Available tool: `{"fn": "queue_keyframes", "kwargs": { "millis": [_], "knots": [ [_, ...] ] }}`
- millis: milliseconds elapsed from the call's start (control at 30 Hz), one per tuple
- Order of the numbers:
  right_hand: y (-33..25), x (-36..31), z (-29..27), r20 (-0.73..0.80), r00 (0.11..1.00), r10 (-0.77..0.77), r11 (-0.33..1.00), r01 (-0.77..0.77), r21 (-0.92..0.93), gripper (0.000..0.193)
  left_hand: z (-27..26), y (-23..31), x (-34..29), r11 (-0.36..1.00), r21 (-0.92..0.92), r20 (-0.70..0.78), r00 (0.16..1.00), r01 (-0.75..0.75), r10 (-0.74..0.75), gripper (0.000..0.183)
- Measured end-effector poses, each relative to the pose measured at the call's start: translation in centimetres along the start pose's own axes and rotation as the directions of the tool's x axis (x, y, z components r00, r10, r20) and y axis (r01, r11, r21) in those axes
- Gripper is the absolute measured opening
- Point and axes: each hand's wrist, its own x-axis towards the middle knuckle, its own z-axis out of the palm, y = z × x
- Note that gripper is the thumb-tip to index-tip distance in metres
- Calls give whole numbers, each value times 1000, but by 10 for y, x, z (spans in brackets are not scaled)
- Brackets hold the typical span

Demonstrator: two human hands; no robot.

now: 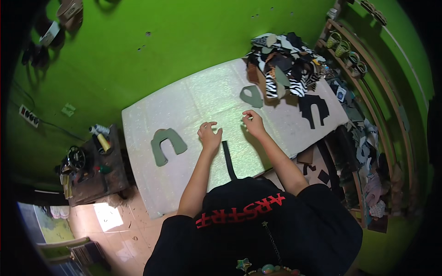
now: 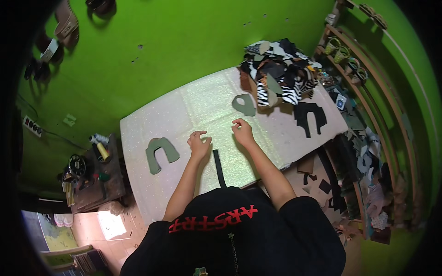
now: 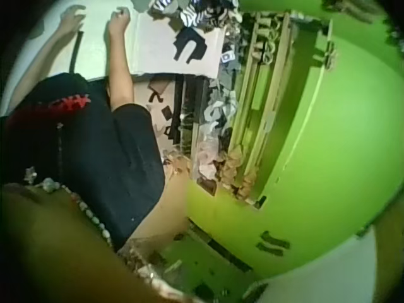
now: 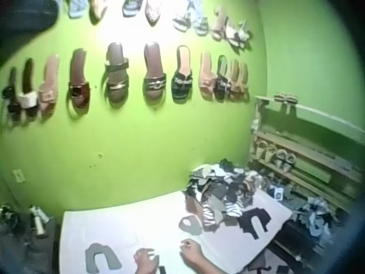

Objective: The person sorts various shoe upper components by picking them from a pile and laying them flat on a table one by one.

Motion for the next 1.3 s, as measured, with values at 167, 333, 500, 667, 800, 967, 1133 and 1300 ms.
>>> {"fn": "queue_keyframes", "kwargs": {
  "millis": [167,333,500,667,800,967,1133,1300],
  "knots": [
    [-4,11,-60,-5,1000,-30,999,30,25,24,53,53,22,998,-50,119,992,-39,45,37],
    [-9,30,-97,-43,998,-51,992,56,115,20,102,90,44,997,-76,211,977,6,11,41],
    [-16,58,-137,-240,931,-274,961,258,-94,17,128,109,61,994,-108,185,982,-14,34,44],
    [-29,85,-176,-405,782,-475,818,221,-532,26,140,121,79,993,-114,157,987,-8,26,43],
    [-29,101,-186,-332,844,-421,744,112,-658,29,148,126,91,992,-111,107,991,-66,78,42],
    [-25,111,-190,-339,877,-341,821,102,-562,21,151,145,78,984,-69,-131,980,-162,152,39],
    [-18,110,-167,-460,772,-440,898,359,-255,16,129,153,66,922,-292,-90,967,-254,238,33],
    [-16,73,-106,-106,985,-133,956,156,248,12,104,164,46,748,-658,44,987,-87,154,29]
  ]
}}
